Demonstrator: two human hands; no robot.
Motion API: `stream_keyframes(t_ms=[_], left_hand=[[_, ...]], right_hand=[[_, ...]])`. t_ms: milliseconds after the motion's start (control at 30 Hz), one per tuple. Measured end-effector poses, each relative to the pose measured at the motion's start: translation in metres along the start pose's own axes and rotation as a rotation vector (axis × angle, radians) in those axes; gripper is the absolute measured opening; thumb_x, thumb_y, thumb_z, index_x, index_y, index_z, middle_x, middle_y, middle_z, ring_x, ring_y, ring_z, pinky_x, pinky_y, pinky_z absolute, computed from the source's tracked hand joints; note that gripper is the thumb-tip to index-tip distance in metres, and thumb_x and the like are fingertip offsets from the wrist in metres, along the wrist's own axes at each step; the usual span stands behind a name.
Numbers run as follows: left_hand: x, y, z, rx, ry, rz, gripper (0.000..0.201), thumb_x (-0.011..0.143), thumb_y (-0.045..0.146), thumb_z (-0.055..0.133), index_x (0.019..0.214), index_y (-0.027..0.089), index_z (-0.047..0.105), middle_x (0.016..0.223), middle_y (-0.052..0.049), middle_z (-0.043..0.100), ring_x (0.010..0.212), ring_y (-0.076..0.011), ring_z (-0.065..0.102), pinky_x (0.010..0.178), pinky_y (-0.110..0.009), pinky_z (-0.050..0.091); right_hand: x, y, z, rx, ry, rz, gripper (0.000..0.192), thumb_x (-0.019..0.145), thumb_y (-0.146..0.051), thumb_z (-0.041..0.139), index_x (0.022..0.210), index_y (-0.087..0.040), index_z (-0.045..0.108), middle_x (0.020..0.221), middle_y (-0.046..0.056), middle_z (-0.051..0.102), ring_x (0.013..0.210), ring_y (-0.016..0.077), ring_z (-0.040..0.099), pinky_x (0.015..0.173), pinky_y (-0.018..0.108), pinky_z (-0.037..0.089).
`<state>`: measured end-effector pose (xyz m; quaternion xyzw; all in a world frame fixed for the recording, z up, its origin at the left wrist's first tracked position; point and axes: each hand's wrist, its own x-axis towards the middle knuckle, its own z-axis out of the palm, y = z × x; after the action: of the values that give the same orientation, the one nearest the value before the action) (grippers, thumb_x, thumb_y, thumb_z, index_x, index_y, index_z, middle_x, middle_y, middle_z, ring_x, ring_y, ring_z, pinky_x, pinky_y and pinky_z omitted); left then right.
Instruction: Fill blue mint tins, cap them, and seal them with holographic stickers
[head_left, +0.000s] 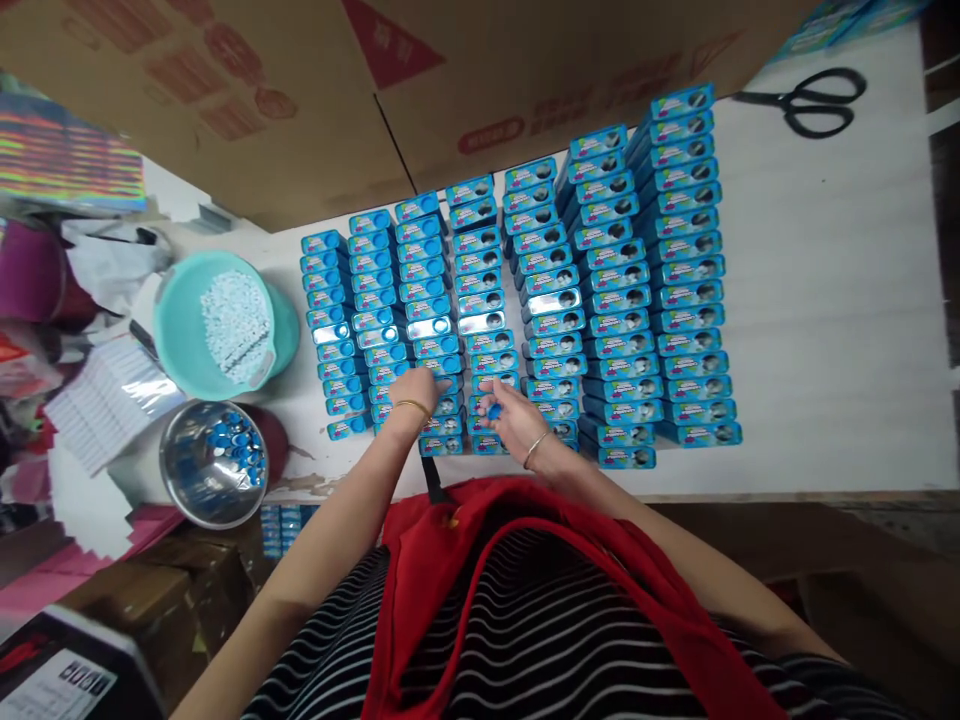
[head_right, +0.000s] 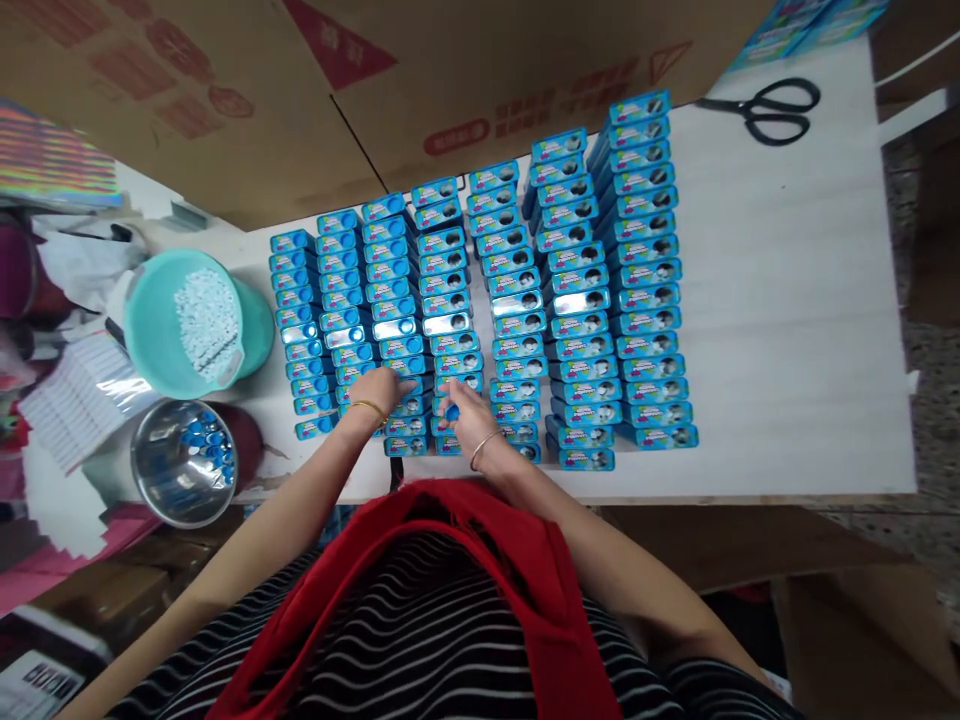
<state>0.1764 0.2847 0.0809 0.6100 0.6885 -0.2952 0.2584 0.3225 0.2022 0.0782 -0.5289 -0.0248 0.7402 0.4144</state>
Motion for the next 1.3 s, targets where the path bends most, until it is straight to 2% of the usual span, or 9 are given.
stream_keyframes(t_ms=[167,333,433,533,667,800,933,1133,1300], left_hand=[[-0.003,-0.006,-0.005,-0.026,0.043,0.03,0.036,0.083,0.049,0.059,0.089,0.016,0.068,0.093,-0.017,0.068,0.093,-0.032,0.064,0.075,-0.037,0.048],[-0.056,-0.005,0.016,-0.376,0.252,0.469,0.021,0.085,0.033,0.058,0.102,0.02,0.062,0.09,-0.005,0.063,0.086,-0.019,0.059,0.079,-0.03,0.046],[-0.087,-0.004,0.038,-0.427,0.336,0.572,0.01,0.083,0.022,0.057,0.091,0.021,0.062,0.091,-0.006,0.058,0.092,-0.0201,0.055,0.084,-0.031,0.044],[-0.092,-0.009,0.052,-0.495,0.399,0.461,0.007,0.084,0.017,0.051,0.085,0.02,0.058,0.09,-0.005,0.058,0.089,-0.0194,0.055,0.082,-0.031,0.043],[-0.067,-0.021,0.053,-0.551,0.343,0.22,0.002,0.083,0.018,0.055,0.084,0.019,0.054,0.082,-0.003,0.06,0.078,-0.0167,0.057,0.071,-0.027,0.043],[-0.047,-0.019,0.042,-0.359,0.256,0.116,0.007,0.084,0.026,0.059,0.086,0.02,0.057,0.085,-0.005,0.065,0.082,-0.0194,0.061,0.07,-0.028,0.042],[-0.035,-0.013,0.033,-0.146,0.1,-0.004,0.03,0.084,0.047,0.058,0.091,0.019,0.064,0.093,-0.013,0.068,0.092,-0.0273,0.065,0.074,-0.033,0.046],[-0.028,-0.012,0.032,-0.11,0.065,-0.053,0.044,0.081,0.053,0.061,0.096,0.013,0.07,0.1,-0.023,0.068,0.097,-0.034,0.065,0.079,-0.039,0.049],[-0.05,-0.021,0.045,-0.277,0.095,0.05,0.035,0.08,0.046,0.066,0.096,0.015,0.07,0.096,-0.017,0.069,0.096,-0.028,0.066,0.08,-0.034,0.049]], right_hand=[[-0.007,-0.001,0.01,0.037,0.027,0.07,0.045,0.07,-0.063,0.068,0.082,-0.021,0.059,0.072,0.001,0.059,0.074,0.015,0.06,0.069,0.029,0.051],[-0.015,0.004,0.018,0.102,0.069,0.07,0.043,0.074,-0.063,0.065,0.086,-0.022,0.058,0.077,0.002,0.062,0.077,0.0163,0.062,0.066,0.028,0.052],[-0.022,0.014,0.024,0.147,0.025,0.101,0.043,0.074,-0.062,0.066,0.087,-0.022,0.058,0.079,0.001,0.063,0.073,0.0157,0.061,0.058,0.026,0.05],[-0.027,0.024,0.026,0.118,-0.02,0.114,0.038,0.075,-0.058,0.067,0.088,-0.024,0.056,0.082,0.001,0.062,0.076,0.0161,0.062,0.06,0.026,0.05],[-0.028,0.029,0.01,-0.154,0.074,-0.026,0.039,0.073,-0.054,0.068,0.098,-0.026,0.057,0.095,0.003,0.063,0.089,0.0183,0.06,0.065,0.027,0.049],[-0.024,0.03,-0.012,-0.357,0.117,-0.215,0.051,0.071,-0.058,0.067,0.107,-0.025,0.056,0.103,0.005,0.06,0.09,0.0181,0.056,0.069,0.028,0.047],[-0.02,0.035,-0.02,-0.475,0.133,-0.343,0.051,0.075,-0.061,0.061,0.11,-0.023,0.055,0.108,0.007,0.058,0.086,0.0165,0.054,0.079,0.032,0.047],[-0.024,0.035,-0.011,-0.786,0.064,-0.603,0.038,0.084,-0.053,0.054,0.102,-0.021,0.059,0.105,0.01,0.059,0.086,0.0204,0.055,0.086,0.039,0.045],[-0.039,0.041,0.004,-1.014,-0.019,-0.758,0.036,0.085,-0.052,0.053,0.1,-0.02,0.06,0.099,0.009,0.06,0.086,0.0216,0.055,0.085,0.041,0.045]])
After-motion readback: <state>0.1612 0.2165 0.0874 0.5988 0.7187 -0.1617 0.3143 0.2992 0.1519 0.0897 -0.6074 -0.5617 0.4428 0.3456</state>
